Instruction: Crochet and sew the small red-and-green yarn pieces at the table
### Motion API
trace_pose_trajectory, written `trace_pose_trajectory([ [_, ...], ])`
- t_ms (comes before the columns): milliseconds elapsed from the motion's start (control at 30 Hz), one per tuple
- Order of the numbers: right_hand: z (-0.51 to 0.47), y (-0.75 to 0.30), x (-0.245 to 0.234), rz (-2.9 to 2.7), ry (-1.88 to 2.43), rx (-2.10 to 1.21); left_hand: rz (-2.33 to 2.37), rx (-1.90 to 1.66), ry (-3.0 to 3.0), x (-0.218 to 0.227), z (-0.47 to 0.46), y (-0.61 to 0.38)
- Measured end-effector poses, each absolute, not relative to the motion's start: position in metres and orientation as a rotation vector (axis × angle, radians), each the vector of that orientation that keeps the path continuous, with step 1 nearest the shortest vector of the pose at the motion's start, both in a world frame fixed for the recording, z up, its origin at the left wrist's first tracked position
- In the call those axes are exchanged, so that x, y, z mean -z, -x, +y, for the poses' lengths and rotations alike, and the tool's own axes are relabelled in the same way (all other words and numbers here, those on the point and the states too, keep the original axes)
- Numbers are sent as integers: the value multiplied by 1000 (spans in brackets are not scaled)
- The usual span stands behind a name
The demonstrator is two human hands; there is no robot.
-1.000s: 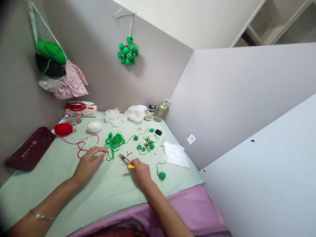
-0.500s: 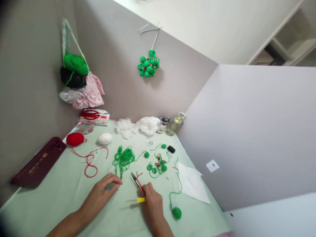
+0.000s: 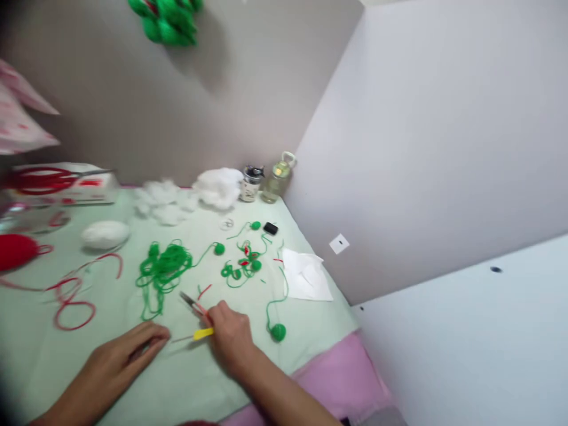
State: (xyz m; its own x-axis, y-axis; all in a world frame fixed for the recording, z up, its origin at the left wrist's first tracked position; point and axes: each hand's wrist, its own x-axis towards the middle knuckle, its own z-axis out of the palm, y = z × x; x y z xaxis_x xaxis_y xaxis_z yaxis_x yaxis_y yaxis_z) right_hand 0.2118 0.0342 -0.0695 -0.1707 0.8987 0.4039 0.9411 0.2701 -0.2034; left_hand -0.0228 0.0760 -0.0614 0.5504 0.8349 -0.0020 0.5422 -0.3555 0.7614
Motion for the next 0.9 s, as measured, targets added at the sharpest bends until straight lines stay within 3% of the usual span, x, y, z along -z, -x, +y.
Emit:
trace_pose_trajectory([
  [267, 34, -213, 70, -2109, 1721, 184, 1120, -505, -2102, 79, 79, 30],
  [900, 38, -212, 59, -2200, 1674, -49, 1067, -454, -2091, 69, 81, 31],
])
